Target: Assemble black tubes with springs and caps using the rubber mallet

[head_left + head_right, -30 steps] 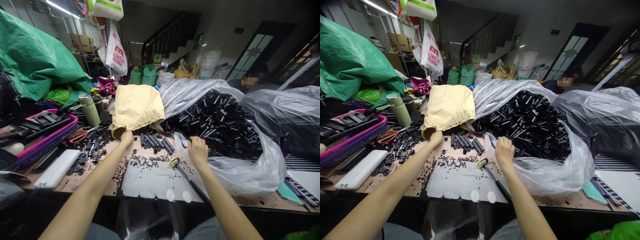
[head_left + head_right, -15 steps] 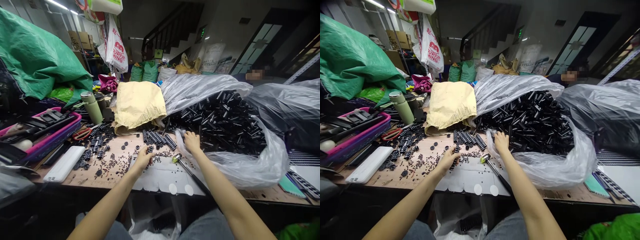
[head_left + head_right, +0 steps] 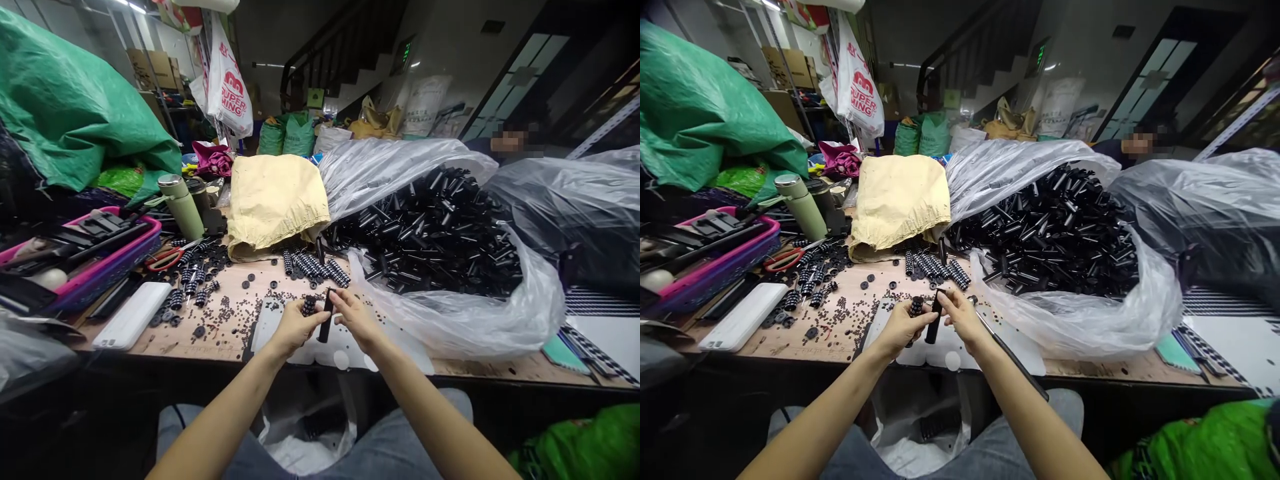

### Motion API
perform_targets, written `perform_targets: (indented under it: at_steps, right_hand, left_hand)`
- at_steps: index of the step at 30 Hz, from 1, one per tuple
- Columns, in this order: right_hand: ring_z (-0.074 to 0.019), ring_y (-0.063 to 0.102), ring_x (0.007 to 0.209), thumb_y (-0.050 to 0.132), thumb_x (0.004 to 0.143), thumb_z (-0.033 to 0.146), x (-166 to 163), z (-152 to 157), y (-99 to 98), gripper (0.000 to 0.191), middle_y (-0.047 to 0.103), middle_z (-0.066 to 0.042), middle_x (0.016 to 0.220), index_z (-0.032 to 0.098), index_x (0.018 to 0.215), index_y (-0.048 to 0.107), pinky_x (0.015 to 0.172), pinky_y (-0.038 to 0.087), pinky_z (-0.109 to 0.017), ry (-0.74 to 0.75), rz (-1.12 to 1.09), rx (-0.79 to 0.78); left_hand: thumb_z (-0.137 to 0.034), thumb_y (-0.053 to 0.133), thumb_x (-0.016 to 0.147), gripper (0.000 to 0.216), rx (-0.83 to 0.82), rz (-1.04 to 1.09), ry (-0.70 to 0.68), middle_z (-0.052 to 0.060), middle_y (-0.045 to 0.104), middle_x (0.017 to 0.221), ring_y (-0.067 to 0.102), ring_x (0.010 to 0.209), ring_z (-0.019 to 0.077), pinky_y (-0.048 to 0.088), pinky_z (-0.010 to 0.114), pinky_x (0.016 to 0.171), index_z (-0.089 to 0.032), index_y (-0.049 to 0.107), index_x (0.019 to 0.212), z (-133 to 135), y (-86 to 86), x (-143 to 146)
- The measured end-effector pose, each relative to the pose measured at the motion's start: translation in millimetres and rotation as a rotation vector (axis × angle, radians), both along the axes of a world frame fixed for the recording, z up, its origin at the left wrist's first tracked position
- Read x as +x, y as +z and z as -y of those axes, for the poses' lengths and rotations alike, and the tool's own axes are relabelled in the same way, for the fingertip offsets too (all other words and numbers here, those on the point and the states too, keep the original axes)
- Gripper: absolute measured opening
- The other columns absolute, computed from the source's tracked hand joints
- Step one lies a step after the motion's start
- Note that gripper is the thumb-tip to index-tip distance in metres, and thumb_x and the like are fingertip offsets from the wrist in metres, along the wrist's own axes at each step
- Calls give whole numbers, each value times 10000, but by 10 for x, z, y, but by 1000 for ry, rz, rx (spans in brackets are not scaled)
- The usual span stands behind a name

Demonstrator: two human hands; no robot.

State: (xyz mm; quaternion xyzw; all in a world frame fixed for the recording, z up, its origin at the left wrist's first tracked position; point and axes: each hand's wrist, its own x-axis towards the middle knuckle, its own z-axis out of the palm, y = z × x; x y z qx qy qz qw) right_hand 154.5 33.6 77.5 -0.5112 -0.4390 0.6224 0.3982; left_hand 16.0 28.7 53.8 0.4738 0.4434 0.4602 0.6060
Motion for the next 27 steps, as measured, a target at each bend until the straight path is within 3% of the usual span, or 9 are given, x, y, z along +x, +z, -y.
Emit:
perform_targets:
  at_steps: [2, 4, 6, 9, 11, 14, 16, 21, 27]
  right_hand:
    - [-117, 552, 647, 491, 657, 658, -32, 88, -4, 513, 580, -14, 798, 203, 890, 533, 568, 434, -247, -5, -133, -212]
    - [-164, 584, 684, 374, 666, 727, -57, 160, -26, 592, 579, -33, 767, 187, 854, 526, 624, 472, -331, 124, -290, -408]
    - [-188, 597, 736, 377, 669, 717, -76, 214, -62, 574, 574, -43, 758, 175, 796, 515, 688, 479, -374, 161, -353, -441]
    - [-211, 553, 948, 570, 610, 603, -63, 261, -112, 519, 563, -57, 929, 194, 920, 489, 818, 451, -391, -25, -137, -185]
    - [-238, 452, 1103, 712, 494, 495, -21, 290, -128, 708, 482, -81, 1135, 220, 1082, 429, 896, 409, -417, -73, 168, 117]
    - [-278, 342, 1193, 774, 411, 429, 36, 363, -127, 969, 330, -116, 1290, 228, 1239, 313, 944, 373, -455, 71, 514, 533]
    - [-290, 309, 1215, 761, 443, 442, 42, 418, -116, 1021, 300, -134, 1304, 214, 1290, 238, 966, 353, -465, 166, 614, 695]
    - [-280, 243, 1258, 731, 524, 352, -18, 481, -69, 975, 293, -128, 1316, 204, 1313, 177, 1038, 267, -447, 260, 727, 862]
    - [-258, 233, 1273, 684, 552, 241, -42, 447, -117, 951, 262, -127, 1344, 191, 1321, 127, 1054, 244, -420, 322, 668, 867]
  left_hand:
    - [-355, 637, 665, 239, 233, -124, 91, -17, 477, 557, 446, 514, 87, 370, 209, 505, -139, 541, 630, 52, -29, -9]
    - [-321, 594, 711, 207, 436, -247, 115, 19, 519, 647, 493, 643, 122, 400, 236, 617, -146, 553, 608, 100, -65, -16]
    - [-319, 572, 731, 185, 491, -283, 90, 29, 528, 693, 501, 688, 132, 404, 241, 647, -154, 569, 648, 134, -92, -17]
    - [-399, 492, 778, 251, 294, -85, 60, 12, 524, 724, 473, 562, 91, 391, 205, 511, -173, 561, 864, 151, -93, -18]
    - [-451, 418, 804, 341, 96, 104, 9, -16, 496, 668, 398, 428, 59, 315, 175, 380, -178, 520, 981, 149, -67, -24]
    - [-481, 437, 785, 436, -92, 221, -52, -66, 411, 513, 297, 317, 40, 206, 154, 296, -170, 497, 1084, 152, -9, -31]
    - [-475, 467, 767, 483, -164, 230, -38, -83, 377, 447, 272, 284, 39, 175, 149, 278, -170, 483, 1141, 161, 27, -24]
    - [-428, 505, 718, 438, -268, 316, 83, -37, 488, 480, 432, 335, 77, 322, 178, 326, -119, 569, 1021, 193, 73, 35]
    - [-438, 524, 690, 358, -358, 367, 47, -36, 471, 438, 525, 365, 140, 403, 218, 362, -127, 544, 866, 230, 98, 97]
